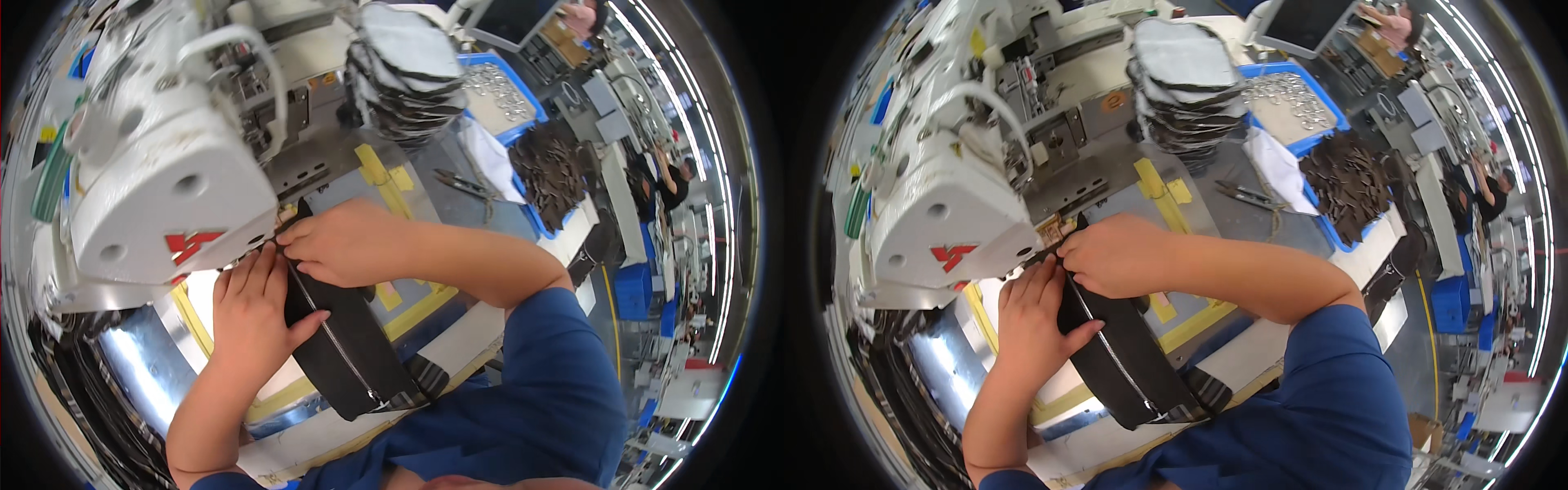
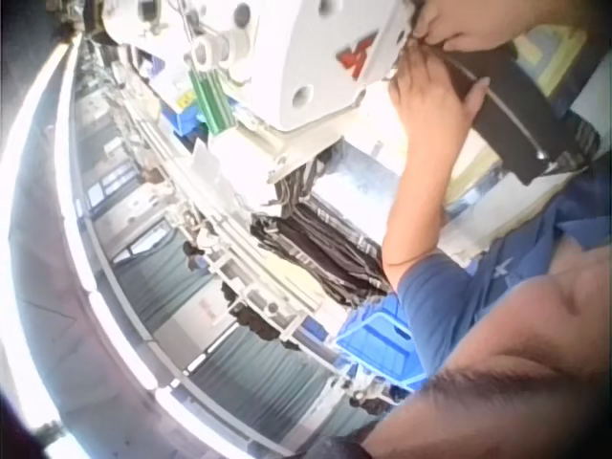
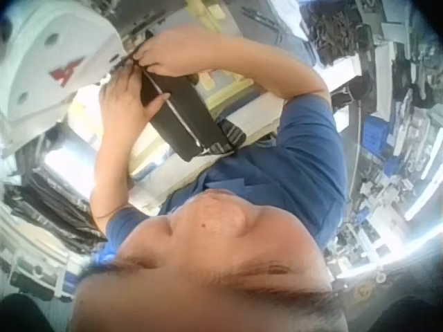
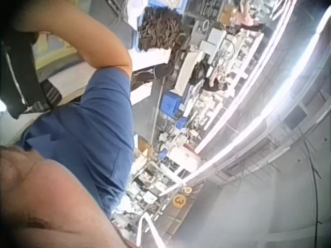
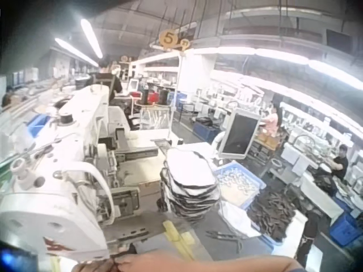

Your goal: The person aligns a zipper onto a plaid fabric pouch and sews it using an industrial sewing machine. They guide the fabric under the needle, stitch along the zipper, and then trim the excess thread. The process is repeated for a second pouch.

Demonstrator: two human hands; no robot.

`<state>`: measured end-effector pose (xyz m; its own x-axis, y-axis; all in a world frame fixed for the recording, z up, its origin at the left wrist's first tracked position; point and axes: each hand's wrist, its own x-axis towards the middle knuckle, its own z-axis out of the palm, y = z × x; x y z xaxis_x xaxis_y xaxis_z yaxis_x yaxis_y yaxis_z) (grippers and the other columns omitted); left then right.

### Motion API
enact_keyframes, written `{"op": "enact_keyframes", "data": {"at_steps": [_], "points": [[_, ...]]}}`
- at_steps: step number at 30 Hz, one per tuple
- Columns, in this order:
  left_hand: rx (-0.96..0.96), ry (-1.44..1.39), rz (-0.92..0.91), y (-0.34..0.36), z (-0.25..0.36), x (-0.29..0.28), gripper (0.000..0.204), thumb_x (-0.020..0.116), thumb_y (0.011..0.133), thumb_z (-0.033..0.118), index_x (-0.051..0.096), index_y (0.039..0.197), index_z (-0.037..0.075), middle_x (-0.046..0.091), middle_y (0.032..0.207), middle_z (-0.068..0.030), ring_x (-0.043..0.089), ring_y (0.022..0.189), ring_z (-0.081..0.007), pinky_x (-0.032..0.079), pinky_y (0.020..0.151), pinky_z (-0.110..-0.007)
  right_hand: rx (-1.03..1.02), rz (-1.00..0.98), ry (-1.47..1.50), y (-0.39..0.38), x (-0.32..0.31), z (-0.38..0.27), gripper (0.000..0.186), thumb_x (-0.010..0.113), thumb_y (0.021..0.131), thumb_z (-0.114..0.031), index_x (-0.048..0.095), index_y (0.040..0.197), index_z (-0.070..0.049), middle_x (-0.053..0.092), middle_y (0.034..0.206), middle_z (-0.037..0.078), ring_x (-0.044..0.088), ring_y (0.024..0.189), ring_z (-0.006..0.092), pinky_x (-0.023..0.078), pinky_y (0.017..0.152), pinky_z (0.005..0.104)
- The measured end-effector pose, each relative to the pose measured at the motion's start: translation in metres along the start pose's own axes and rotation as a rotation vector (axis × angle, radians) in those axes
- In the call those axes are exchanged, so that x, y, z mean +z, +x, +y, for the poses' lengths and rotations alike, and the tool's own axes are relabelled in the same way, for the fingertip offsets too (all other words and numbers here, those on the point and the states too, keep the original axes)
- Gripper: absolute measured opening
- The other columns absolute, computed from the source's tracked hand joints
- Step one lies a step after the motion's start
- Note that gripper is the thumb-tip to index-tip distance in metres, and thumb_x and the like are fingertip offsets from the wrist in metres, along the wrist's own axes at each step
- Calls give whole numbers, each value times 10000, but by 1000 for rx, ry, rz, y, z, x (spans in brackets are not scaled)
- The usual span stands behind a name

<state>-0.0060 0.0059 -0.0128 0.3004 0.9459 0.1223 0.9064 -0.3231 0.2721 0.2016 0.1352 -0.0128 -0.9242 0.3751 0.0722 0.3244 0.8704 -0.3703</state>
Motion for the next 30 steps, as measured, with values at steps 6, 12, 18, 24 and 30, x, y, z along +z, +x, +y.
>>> {"op": "enact_keyframes", "data": {"at_steps": [6,12,18,24,30], "points": [[90,44,57,1,6,11,864,791,860,609,641,1406,-43,626,1502,-215,589,1383,-384,407,1166,-529,67,201,-29,-41,-59,3,240,719,984,-260,792,1138,-91,775,1191,56,761,1031,278,617,858,409],[106,23,71,1,6,19,854,802,857,568,626,1421,-49,609,1522,-222,570,1391,-404,397,1178,-535,967,612,-318,-121,-155,149,277,719,924,-260,821,1034,-26,781,948,202,761,869,337,598,807,410],[115,-5,84,1,4,18,851,810,857,547,615,1437,-45,601,1530,-220,558,1404,-408,388,1186,-534,1252,98,-703,-212,-133,300,299,662,890,-173,811,1055,27,775,1095,280,761,1056,441,599,978,523],[190,-2,176,1,4,17,681,840,843,470,708,1290,-27,696,1368,-191,630,1285,-379,453,1116,-514,1274,56,-733,-221,-127,307,259,630,939,-120,789,1069,38,756,1168,300,745,1120,437,594,987,533],[227,-23,189,-5,6,15,538,835,857,383,738,1223,1,719,1279,-175,668,1187,-358,521,1049,-478,935,695,-615,-126,-142,133,226,624,1041,-176,735,1165,-24,780,1067,188,756,967,375,592,859,464]]}}
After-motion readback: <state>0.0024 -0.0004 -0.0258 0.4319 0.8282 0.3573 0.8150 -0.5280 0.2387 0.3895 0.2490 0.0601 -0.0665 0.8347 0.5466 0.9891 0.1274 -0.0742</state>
